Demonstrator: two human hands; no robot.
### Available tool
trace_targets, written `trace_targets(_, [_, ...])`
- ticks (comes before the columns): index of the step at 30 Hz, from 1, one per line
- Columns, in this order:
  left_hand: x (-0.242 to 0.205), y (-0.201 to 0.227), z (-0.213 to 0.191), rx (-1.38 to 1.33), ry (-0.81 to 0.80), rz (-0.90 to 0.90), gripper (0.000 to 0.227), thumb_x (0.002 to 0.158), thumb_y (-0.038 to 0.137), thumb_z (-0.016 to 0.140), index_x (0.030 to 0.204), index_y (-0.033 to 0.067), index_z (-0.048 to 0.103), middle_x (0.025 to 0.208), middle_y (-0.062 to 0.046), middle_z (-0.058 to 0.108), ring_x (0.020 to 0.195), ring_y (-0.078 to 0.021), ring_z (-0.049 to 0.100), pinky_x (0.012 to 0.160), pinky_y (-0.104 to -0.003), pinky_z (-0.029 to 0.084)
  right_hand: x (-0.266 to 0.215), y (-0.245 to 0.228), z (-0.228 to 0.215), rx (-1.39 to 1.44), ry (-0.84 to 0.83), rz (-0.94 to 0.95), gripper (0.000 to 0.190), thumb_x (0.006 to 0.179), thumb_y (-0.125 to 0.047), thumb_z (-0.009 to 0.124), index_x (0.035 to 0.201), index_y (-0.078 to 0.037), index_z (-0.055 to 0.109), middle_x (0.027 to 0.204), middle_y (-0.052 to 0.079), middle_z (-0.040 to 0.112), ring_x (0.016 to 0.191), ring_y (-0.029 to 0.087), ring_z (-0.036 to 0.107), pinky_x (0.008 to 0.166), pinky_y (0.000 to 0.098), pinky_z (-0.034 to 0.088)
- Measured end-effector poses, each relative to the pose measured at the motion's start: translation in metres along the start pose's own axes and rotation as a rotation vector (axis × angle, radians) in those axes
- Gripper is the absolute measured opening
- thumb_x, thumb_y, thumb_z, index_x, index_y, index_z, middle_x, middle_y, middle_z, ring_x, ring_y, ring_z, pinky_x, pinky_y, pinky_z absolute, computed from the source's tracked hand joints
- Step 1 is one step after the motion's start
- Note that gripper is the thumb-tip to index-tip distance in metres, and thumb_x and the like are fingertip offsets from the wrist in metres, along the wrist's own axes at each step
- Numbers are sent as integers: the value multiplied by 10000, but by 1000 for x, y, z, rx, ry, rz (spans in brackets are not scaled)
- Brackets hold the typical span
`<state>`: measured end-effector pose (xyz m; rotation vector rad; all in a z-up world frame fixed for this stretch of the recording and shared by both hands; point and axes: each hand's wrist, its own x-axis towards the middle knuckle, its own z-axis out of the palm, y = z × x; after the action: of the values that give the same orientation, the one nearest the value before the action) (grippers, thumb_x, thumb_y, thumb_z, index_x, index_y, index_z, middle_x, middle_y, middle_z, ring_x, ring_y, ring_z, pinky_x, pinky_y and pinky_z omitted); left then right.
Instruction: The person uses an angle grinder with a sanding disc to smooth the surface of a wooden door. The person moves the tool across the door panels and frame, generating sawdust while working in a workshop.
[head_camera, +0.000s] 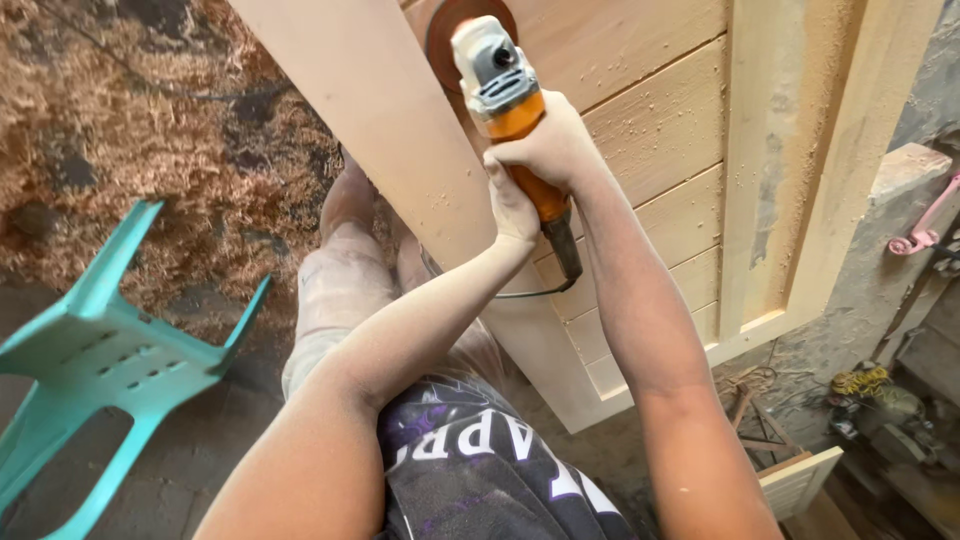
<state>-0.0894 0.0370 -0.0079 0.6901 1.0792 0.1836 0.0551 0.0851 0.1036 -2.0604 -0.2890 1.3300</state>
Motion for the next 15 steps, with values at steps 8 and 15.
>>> trace_targets(8, [-77,-83,-12,124,38,78,954,986,809,164,1352,-9,492,1298,-165,593,1233,-280,544,1087,-397,407,-64,62,11,48,30,44,452,634,-166,876,1022,-27,689,941,51,759,886,133,711,817,325,582])
trace_targets(15, [-92,-100,-10,69,41,136,899,1027,799,210,1348,7,487,1311,-161,560,1275,-271,506,1144,-384,367,-77,79,11,-13,21,6,475,640,-177,894,1049,-36,699,958,46,766,899,144,723,841,329,585])
